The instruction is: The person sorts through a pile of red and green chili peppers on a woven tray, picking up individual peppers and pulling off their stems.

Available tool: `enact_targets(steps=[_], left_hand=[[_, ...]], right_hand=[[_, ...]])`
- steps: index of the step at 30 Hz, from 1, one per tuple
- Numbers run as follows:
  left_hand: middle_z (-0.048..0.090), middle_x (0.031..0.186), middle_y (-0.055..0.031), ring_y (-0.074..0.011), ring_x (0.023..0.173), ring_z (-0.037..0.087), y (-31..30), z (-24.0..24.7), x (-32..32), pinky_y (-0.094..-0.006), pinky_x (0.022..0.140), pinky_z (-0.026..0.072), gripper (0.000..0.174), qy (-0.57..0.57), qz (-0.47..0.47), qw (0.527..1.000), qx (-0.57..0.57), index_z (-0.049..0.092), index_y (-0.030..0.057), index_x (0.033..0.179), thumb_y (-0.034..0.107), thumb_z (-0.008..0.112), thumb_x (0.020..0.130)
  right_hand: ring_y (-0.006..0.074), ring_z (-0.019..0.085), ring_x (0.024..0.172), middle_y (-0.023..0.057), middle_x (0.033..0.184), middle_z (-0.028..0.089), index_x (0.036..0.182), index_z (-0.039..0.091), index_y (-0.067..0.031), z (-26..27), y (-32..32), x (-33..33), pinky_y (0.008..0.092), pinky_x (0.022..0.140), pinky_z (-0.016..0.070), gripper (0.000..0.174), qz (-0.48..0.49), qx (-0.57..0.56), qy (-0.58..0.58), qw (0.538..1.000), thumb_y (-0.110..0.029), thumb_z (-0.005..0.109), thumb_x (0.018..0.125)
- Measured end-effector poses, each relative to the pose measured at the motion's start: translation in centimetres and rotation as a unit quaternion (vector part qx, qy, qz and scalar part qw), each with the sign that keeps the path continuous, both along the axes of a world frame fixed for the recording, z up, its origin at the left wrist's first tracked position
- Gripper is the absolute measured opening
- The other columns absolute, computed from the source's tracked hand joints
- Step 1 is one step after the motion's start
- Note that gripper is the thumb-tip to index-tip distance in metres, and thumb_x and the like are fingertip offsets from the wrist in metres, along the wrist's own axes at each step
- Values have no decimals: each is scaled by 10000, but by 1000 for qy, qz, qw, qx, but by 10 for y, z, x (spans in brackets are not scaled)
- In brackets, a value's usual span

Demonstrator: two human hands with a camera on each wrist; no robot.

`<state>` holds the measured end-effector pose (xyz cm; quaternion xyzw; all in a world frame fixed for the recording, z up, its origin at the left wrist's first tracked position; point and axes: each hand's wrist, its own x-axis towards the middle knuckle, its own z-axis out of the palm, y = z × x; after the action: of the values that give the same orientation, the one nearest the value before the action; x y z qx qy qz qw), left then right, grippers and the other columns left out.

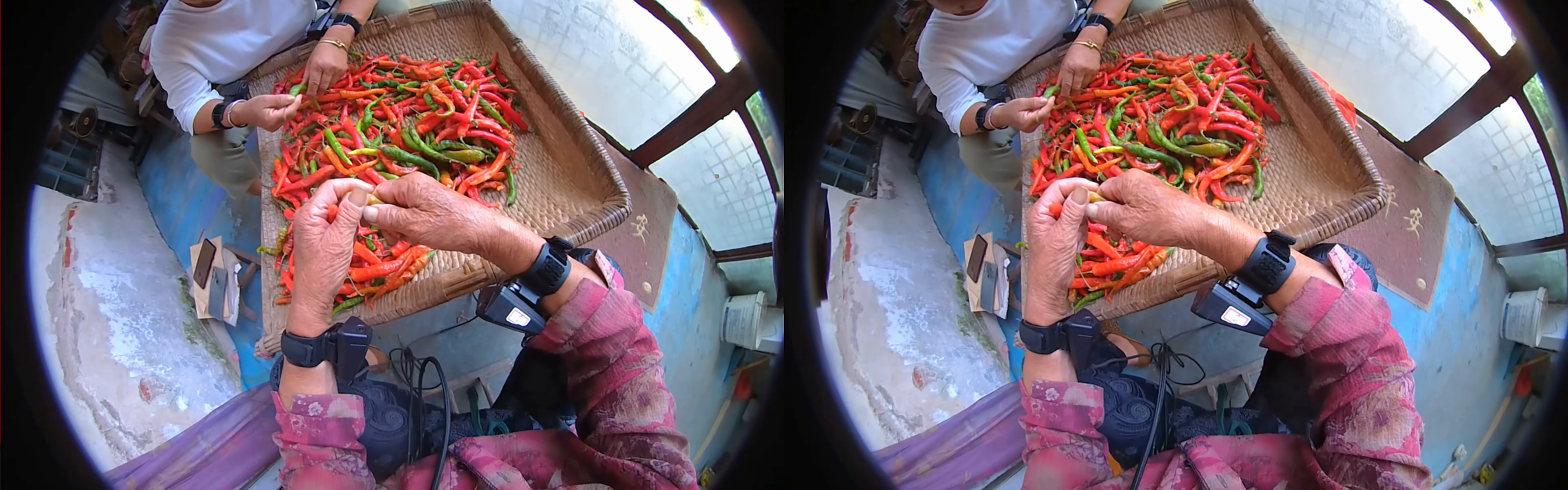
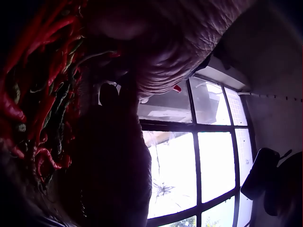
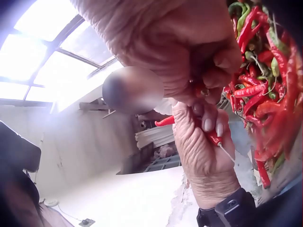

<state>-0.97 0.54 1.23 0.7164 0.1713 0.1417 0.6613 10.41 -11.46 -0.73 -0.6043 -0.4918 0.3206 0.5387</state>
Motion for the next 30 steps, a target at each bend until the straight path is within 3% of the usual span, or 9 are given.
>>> enact_targets(steps=[5, 11, 15, 20, 23, 24, 25, 27, 30], left_hand=[[491, 693, 46, -15, 615, 401, 1, -6, 2, -175, 546, 354, 200, -32, 60, 996, 62, 541, 44, 866, 212, 477, 953], [541, 878, -55, -102, 767, 502, 4, -12, 2, -236, 678, 421, 408, -68, 77, 994, 27, 486, 38, 1064, 410, 358, 960], [538, 1145, -144, -189, 1026, 544, -4, -9, 4, -309, 890, 445, 621, -92, 13, 995, -21, 389, 24, 1262, 541, 277, 936], [527, 1159, -154, -209, 1082, 506, -1, -8, 1, -308, 928, 406, 715, -43, -11, 999, 3, 401, 6, 1275, 606, 272, 908], [552, 1110, -122, -154, 1064, 506, 20, -6, -3, -287, 909, 405, 466, 11, -47, 993, 103, 440, -3, 1240, 331, 519, 924], [576, 1051, -103, -190, 1014, 538, 23, -6, -7, -323, 881, 432, 346, 57, -24, 990, 124, 508, 23, 1171, 105, 601, 848], [576, 1051, -103, -190, 1014, 538, 26, -7, -11, -323, 881, 432, 346, 58, -25, 990, 124, 508, 23, 1171, 105, 601, 848], [576, 1006, -111, -271, 972, 541, 31, -11, -19, -380, 838, 457, 342, 125, -98, 806, 570, 563, 56, 1106, 25, 598, 768], [542, 1056, -124, -317, 979, 504, 29, -30, -22, -421, 804, 460, 384, 117, -110, 770, 618, 587, 71, 1066, -22, 568, 694]], right_hand=[[71, 497, 610, 7, 658, 564, 737, 565, 12, 9, -2, 1, 253, 555, 428, 353, 16, -67, 67, 995, -288, 517, 916], [103, 536, 569, 50, 626, 578, 782, 575, 32, 16, -1, -8, 279, 536, 456, 278, -114, -52, 107, 986, -223, 528, 882], [79, 532, 631, 35, 692, 558, 821, 571, 0, 6, 7, -17, 253, 551, 453, 288, -43, 54, 99, 993, -275, 528, 894], [81, 522, 543, 19, 687, 557, 879, 576, -15, 12, 0, -18, 225, 493, 443, 294, 40, -67, 220, 972, -306, 538, 891], [63, 504, 486, 34, 652, 587, 889, 592, -26, 25, -6, 2, 196, 428, 396, 251, -41, -53, 282, 957, -275, 562, 880], [56, 481, 453, 54, 671, 605, 821, 566, -47, 22, -7, 12, 178, 406, 371, 259, -109, -64, 277, 952, -298, 564, 887], [59, 484, 474, 47, 662, 602, 798, 532, -63, 18, -6, 21, 188, 418, 387, 280, -125, 56, 369, 919, -323, 548, 900], [38, 486, 538, 1, 687, 559, 859, 539, -64, 17, -9, 34, 169, 470, 405, 261, -214, 172, 541, 795, -320, 536, 908], [33, 473, 558, -7, 691, 557, 933, 551, -45, 9, -12, 40, 169, 487, 398, 262, -193, 166, 570, 781, -306, 525, 917]])
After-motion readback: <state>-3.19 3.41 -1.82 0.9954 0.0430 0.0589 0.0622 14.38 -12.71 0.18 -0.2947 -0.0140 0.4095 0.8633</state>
